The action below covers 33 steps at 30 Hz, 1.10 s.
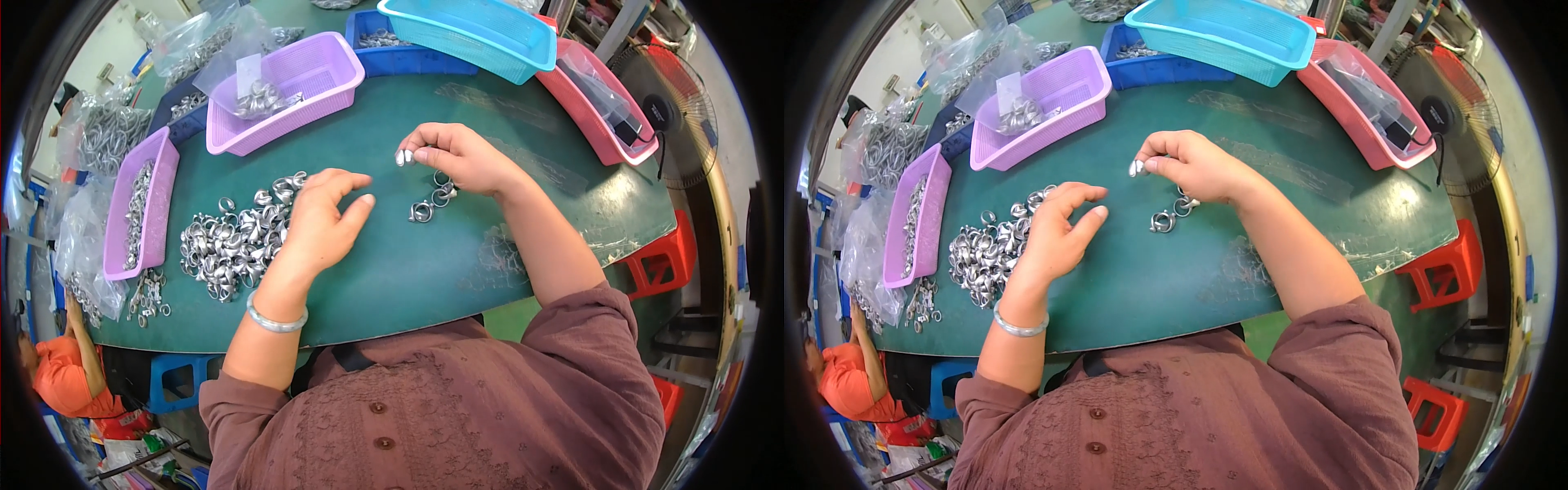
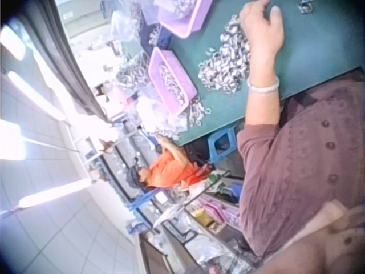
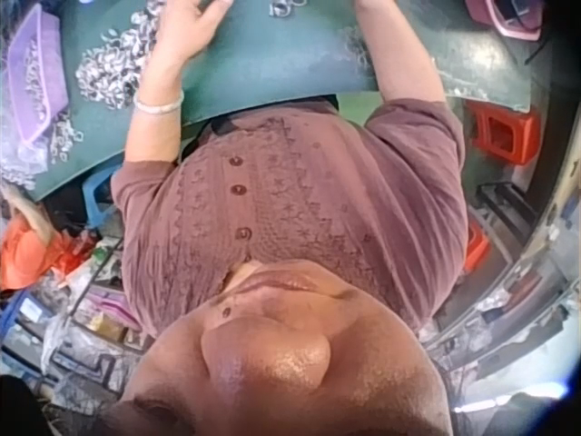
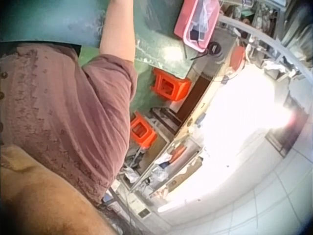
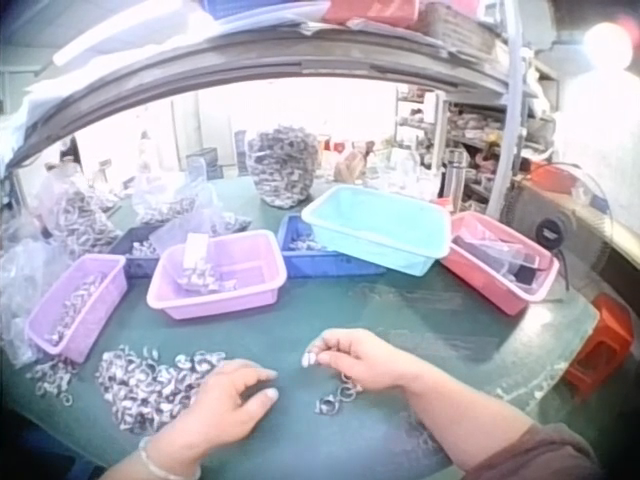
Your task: The person assembles metal buckle components by hand, inserting a metal pin or bar into a curved metal frame and setting the finished pieces into a plastic tray.
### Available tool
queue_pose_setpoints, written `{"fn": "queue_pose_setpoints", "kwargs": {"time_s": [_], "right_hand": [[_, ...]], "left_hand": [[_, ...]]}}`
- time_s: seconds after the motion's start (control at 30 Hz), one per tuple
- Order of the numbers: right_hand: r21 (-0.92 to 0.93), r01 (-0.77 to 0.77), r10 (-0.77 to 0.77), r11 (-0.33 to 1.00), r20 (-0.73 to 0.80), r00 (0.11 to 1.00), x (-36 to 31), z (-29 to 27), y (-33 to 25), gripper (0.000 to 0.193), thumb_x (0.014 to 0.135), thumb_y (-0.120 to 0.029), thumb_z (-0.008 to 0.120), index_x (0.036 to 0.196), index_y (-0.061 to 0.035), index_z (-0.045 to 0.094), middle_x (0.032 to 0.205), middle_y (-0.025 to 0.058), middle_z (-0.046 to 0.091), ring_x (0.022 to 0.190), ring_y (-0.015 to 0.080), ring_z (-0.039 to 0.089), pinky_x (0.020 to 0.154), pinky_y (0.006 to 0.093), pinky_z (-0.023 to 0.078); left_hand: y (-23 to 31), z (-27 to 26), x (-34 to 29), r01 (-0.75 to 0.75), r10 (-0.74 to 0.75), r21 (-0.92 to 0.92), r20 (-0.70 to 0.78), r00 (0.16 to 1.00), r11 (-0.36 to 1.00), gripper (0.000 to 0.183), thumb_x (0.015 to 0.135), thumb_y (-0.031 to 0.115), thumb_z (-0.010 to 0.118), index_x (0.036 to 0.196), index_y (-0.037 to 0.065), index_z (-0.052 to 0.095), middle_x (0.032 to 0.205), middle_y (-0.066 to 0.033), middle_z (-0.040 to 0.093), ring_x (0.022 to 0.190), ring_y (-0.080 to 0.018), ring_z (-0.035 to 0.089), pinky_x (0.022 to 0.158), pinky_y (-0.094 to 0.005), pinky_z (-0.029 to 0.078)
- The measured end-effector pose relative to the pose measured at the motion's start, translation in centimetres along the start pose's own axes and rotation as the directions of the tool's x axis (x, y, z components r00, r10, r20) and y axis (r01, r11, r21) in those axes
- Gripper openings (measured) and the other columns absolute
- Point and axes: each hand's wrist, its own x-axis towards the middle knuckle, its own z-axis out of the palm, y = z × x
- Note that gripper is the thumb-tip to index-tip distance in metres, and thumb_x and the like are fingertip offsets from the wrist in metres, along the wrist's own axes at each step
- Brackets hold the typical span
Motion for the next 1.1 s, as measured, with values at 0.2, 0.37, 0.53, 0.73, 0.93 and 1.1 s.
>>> {"fn": "queue_pose_setpoints", "kwargs": {"time_s": [0.2, 0.37, 0.53, 0.73, 0.93, 1.1], "right_hand": [[0.320, 0.122, -0.128, 0.940, -0.001, 0.992, -0.4, 1.5, 0.1, 0.009, 0.085, -0.007, 0.051, 0.091, -0.0009, 0.055, 0.099, 0.0045, 0.057, 0.090, 0.0120, 0.052, 0.082, 0.0277, 0.040], [-0.221, 0.319, -0.350, 0.922, -0.118, 0.929, -0.7, 3.2, -1.1, 0.016, 0.080, -0.001, 0.055, 0.095, -0.0009, 0.052, 0.095, 0.0066, 0.056, 0.088, 0.0163, 0.053, 0.078, 0.0296, 0.043], [-0.512, 0.488, -0.626, 0.706, -0.130, 0.769, -0.4, 4.7, -1.2, 0.029, 0.071, -0.003, 0.062, 0.098, -0.0020, 0.052, 0.085, 0.0108, 0.055, 0.080, 0.0293, 0.053, 0.070, 0.0370, 0.043], [-0.500, 0.421, -0.543, 0.757, -0.122, 0.831, -0.8, 2.4, -1.3, 0.031, 0.071, -0.006, 0.064, 0.100, -0.0026, 0.054, 0.091, 0.0121, 0.056, 0.084, 0.0303, 0.053, 0.074, 0.0370, 0.044], [-0.742, 0.283, -0.076, 0.608, 0.300, 0.951, -1.9, 0.9, -1.2, 0.037, 0.061, -0.021, 0.074, 0.093, -0.0083, 0.061, 0.100, 0.0053, 0.054, 0.105, 0.0243, 0.043, 0.089, 0.0399, 0.032], [-0.739, 0.300, -0.109, 0.604, 0.296, 0.949, -1.8, 1.2, -0.9, 0.033, 0.061, -0.017, 0.073, 0.091, -0.0099, 0.062, 0.097, 0.0049, 0.053, 0.102, 0.0245, 0.044, 0.087, 0.0393, 0.033]], "left_hand": [[1.3, 1.6, 0.8, 0.369, -0.287, -0.649, 0.234, 0.929, 0.666, 0.019, 0.083, 0.013, 0.057, 0.095, -0.002, 0.058, 0.081, -0.0024, 0.059, 0.072, -0.0086, 0.053, 0.064, -0.0218, 0.044], [0.6, 2.1, 0.2, 0.433, -0.369, -0.833, 0.304, 0.878, 0.344, 0.018, 0.086, 0.015, 0.055, 0.096, 0.000, 0.058, 0.083, -0.0043, 0.060, 0.075, -0.0096, 0.055, 0.066, -0.0225, 0.046], [-0.1, 2.7, -0.2, 0.416, -0.325, -0.909, 0.386, 0.863, 0.024, 0.023, 0.089, 0.018, 0.050, 0.105, 0.001, 0.055, 0.088, -0.0058, 0.060, 0.077, -0.0134, 0.057, 0.071, -0.0262, 0.048], [-1.2, 2.7, -0.4, 0.372, -0.182, -0.924, 0.383, 0.906, -0.092, 0.032, 0.091, 0.018, 0.046, 0.116, -0.001, 0.047, 0.089, -0.0050, 0.058, 0.082, -0.0154, 0.056, 0.074, -0.0269, 0.046], [-1.4, 2.5, -0.4, 0.345, -0.136, -0.930, 0.361, 0.923, -0.125, 0.036, 0.092, 0.018, 0.043, 0.121, -0.003, 0.041, 0.092, -0.0064, 0.055, 0.086, -0.0162, 0.055, 0.074, -0.0262, 0.046], [-1.5, 2.4, -0.4, 0.354, -0.108, -0.922, 0.372, 0.922, -0.157, 0.036, 0.092, 0.018, 0.043, 0.121, -0.003, 0.041, 0.092, -0.0069, 0.055, 0.087, -0.0168, 0.055, 0.076, -0.0264, 0.046]]}}
